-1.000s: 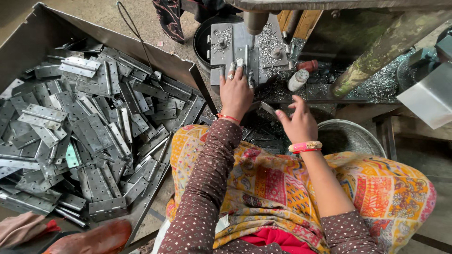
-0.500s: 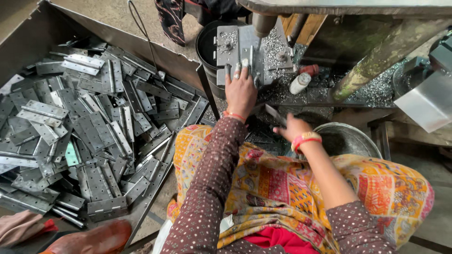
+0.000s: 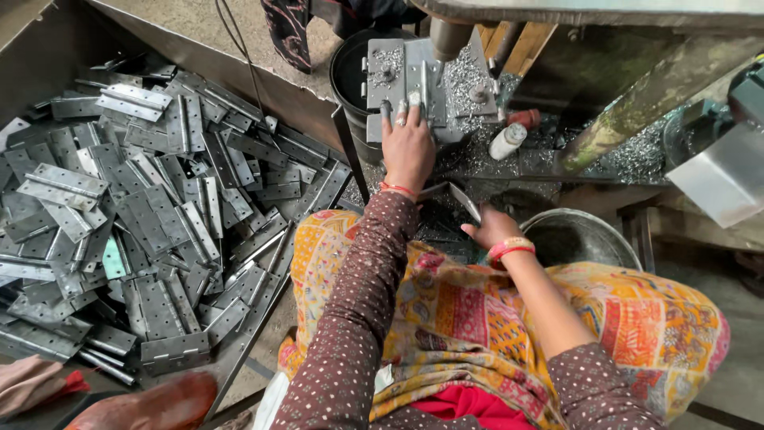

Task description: The person repeatedly picks up metal hinge pieces from a bin, places them under a drill press, and operates the machine to drill holes. After drilling, the person removes the piece and drops it into a metal bin. The process is repeated continuously.

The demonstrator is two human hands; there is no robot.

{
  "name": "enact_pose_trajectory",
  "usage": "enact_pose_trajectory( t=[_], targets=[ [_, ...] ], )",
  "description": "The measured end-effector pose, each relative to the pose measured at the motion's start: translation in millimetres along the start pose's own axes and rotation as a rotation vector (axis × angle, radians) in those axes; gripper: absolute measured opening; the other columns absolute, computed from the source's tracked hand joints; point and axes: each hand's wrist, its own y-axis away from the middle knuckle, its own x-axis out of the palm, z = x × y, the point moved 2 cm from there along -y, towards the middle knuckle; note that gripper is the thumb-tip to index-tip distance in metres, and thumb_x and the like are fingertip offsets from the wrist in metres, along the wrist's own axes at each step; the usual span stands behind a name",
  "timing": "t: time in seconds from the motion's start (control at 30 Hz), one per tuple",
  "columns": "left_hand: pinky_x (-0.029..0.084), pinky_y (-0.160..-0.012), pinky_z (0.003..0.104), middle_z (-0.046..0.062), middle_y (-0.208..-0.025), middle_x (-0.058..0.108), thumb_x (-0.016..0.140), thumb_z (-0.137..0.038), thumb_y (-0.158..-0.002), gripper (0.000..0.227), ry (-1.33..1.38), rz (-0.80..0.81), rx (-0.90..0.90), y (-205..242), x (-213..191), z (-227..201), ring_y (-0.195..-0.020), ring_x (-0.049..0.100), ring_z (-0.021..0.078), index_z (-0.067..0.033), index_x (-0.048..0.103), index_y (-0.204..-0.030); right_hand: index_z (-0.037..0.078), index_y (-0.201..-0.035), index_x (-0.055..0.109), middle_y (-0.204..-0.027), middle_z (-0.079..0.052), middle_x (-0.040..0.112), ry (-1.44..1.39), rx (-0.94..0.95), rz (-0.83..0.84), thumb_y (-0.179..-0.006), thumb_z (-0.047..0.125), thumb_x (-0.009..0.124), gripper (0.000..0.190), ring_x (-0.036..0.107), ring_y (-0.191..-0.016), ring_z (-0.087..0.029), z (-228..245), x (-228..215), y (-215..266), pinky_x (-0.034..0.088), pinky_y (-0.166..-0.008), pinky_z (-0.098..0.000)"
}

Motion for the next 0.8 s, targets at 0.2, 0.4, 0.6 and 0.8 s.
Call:
enact_pose_trajectory(
  t=[0.2, 0.4, 0.6, 0.8],
  targets=[
    [0.024, -0.12, 0.058, 0.009, -0.139, 0.06, 0.05, -0.016, -0.098, 0.027, 0.001, 0.319, -0.091, -33, 25, 0, -0.133, 0.053, 0.0264, -0.009, 0.076, -0.103, 0.003, -0.115, 0.058, -0.099, -0.028, 0.073, 0.075, 0.015, 0.023, -0.089, 0.052, 0.072, 0.057, 0.071, -0.094, -0.047, 11, -34, -11, 0.057, -0.082, -0.0559],
    [0.028, -0.119, 0.057, 0.01, -0.137, 0.062, 0.052, -0.014, -0.096, 0.027, 0.025, 0.235, -0.045, -19, 22, 1, -0.131, 0.055, 0.0277, -0.0069, 0.075, -0.107, 0.005, -0.125, 0.055, -0.094, -0.029, 0.072, -0.001, -0.009, -0.15, -0.091, 0.048, 0.069, 0.057, 0.07, -0.089, -0.048, 0, 22, 13, 0.056, -0.078, -0.0563],
    [0.028, -0.115, 0.06, 0.008, -0.13, 0.065, 0.054, -0.013, -0.087, 0.026, -0.023, 0.191, 0.005, -19, 9, 2, -0.122, 0.06, 0.0276, -0.0089, 0.076, -0.099, 0.003, -0.116, 0.056, -0.095, -0.029, 0.071, 0.022, -0.007, 0.031, -0.087, 0.048, 0.073, 0.057, 0.069, -0.091, -0.048, 8, -21, -2, 0.056, -0.08, -0.0561],
    [0.027, -0.117, 0.062, 0.008, -0.124, 0.067, 0.051, -0.014, -0.093, 0.027, 0.043, 0.137, -0.027, -39, 30, 20, -0.122, 0.061, 0.0305, -0.0066, 0.077, -0.097, 0.004, -0.112, 0.06, -0.096, -0.029, 0.071, 0.059, 0.013, -0.006, -0.089, 0.049, 0.07, 0.051, 0.069, -0.092, -0.048, 13, -36, -3, 0.055, -0.081, -0.0559]
  ],
)
